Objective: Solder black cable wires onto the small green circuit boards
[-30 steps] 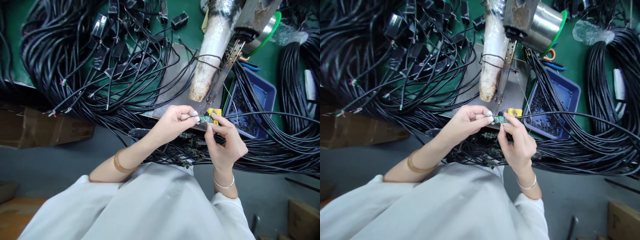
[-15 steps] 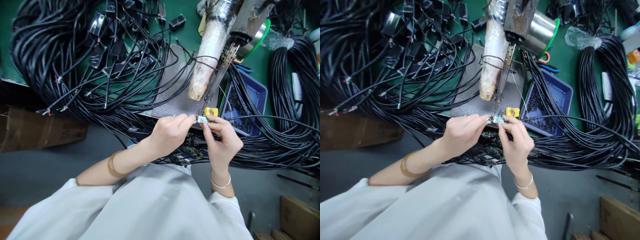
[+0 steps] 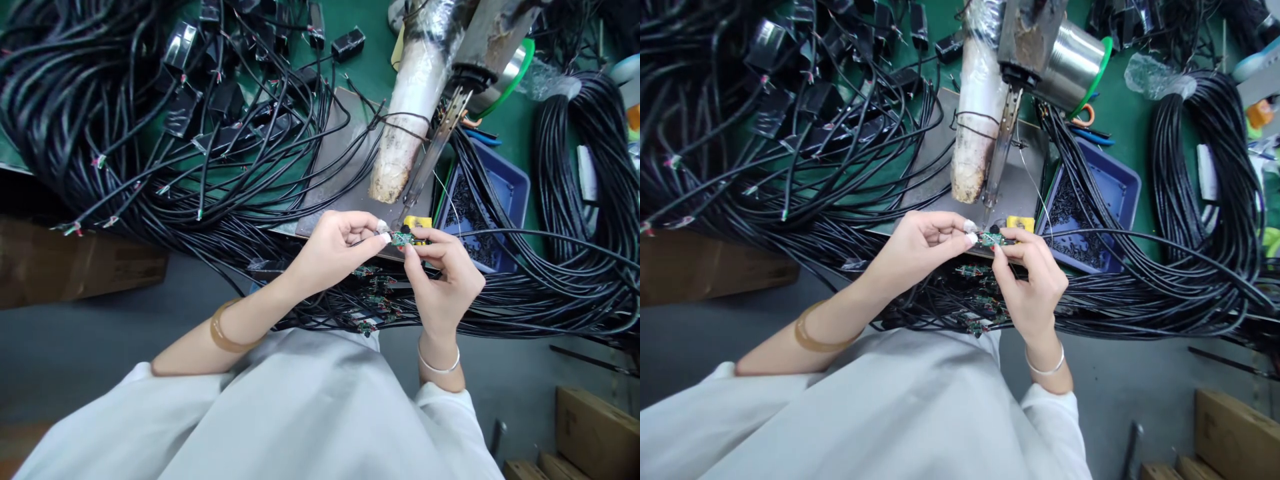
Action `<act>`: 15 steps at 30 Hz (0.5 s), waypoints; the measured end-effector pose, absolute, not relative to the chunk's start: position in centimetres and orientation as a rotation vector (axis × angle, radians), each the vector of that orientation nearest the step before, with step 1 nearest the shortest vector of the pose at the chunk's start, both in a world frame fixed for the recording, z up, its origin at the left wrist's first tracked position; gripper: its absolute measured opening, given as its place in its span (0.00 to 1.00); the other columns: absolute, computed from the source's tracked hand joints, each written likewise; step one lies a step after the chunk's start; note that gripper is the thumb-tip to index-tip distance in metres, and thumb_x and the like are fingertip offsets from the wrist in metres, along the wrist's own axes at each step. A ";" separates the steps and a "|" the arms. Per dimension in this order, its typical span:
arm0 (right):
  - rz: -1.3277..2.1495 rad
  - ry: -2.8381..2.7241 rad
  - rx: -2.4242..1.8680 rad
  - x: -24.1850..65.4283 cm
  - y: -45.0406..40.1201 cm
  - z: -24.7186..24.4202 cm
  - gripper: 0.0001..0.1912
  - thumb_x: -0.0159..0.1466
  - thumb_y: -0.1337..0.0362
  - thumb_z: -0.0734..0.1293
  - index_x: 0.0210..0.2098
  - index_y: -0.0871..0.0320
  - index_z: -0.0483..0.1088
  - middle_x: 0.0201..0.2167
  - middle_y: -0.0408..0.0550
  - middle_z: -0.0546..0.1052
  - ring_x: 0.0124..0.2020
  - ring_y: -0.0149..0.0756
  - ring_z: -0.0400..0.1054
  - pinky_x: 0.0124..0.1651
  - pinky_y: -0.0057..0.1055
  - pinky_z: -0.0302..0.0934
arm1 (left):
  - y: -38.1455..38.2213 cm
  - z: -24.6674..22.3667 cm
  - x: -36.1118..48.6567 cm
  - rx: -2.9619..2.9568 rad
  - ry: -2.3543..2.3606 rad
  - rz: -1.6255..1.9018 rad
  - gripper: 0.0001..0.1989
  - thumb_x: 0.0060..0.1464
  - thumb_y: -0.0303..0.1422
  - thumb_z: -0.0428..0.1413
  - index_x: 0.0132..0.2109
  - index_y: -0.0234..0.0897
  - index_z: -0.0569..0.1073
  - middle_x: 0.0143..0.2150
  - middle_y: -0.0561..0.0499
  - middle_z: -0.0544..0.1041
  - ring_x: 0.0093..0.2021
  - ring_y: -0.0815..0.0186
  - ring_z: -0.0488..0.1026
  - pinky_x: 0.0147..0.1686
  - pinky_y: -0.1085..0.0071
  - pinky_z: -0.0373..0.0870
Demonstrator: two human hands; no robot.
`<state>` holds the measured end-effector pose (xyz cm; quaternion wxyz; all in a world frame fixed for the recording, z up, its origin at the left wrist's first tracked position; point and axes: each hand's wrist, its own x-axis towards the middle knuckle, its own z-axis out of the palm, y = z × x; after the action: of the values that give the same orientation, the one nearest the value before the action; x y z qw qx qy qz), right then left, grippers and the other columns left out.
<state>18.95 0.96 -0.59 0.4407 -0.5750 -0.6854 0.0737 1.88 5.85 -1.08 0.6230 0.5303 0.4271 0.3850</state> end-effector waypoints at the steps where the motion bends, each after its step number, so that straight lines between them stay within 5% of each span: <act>1: 0.208 -1.698 -1.435 19.0 1.0 -0.6 0.05 0.62 0.71 0.71 0.34 0.55 0.73 0.41 0.44 0.81 0.41 0.31 0.77 0.34 0.25 0.75 | 5.9 -1.1 1.8 1.185 0.973 0.872 0.09 0.52 0.35 0.62 0.33 0.32 0.78 0.24 0.52 0.73 0.23 0.73 0.64 0.21 0.77 0.59; 9: 0.083 -1.808 -1.385 19.1 1.4 -0.7 0.06 0.62 0.72 0.70 0.34 0.55 0.71 0.41 0.44 0.81 0.44 0.34 0.78 0.44 0.32 0.76 | 6.4 -1.1 2.3 1.072 0.982 0.874 0.08 0.50 0.33 0.63 0.31 0.31 0.76 0.23 0.55 0.70 0.22 0.76 0.62 0.22 0.79 0.59; 15: 0.085 -1.801 -1.374 19.0 1.6 -0.7 0.07 0.61 0.72 0.71 0.36 0.55 0.71 0.43 0.45 0.81 0.44 0.33 0.78 0.40 0.28 0.76 | 5.9 -1.1 2.8 1.228 1.081 0.973 0.05 0.52 0.31 0.61 0.31 0.33 0.75 0.24 0.53 0.73 0.24 0.73 0.67 0.23 0.77 0.63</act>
<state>19.03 1.56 -0.71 0.4234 -0.5490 -0.7198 0.0340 2.84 5.93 -1.08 0.5802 0.5256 0.4623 0.4163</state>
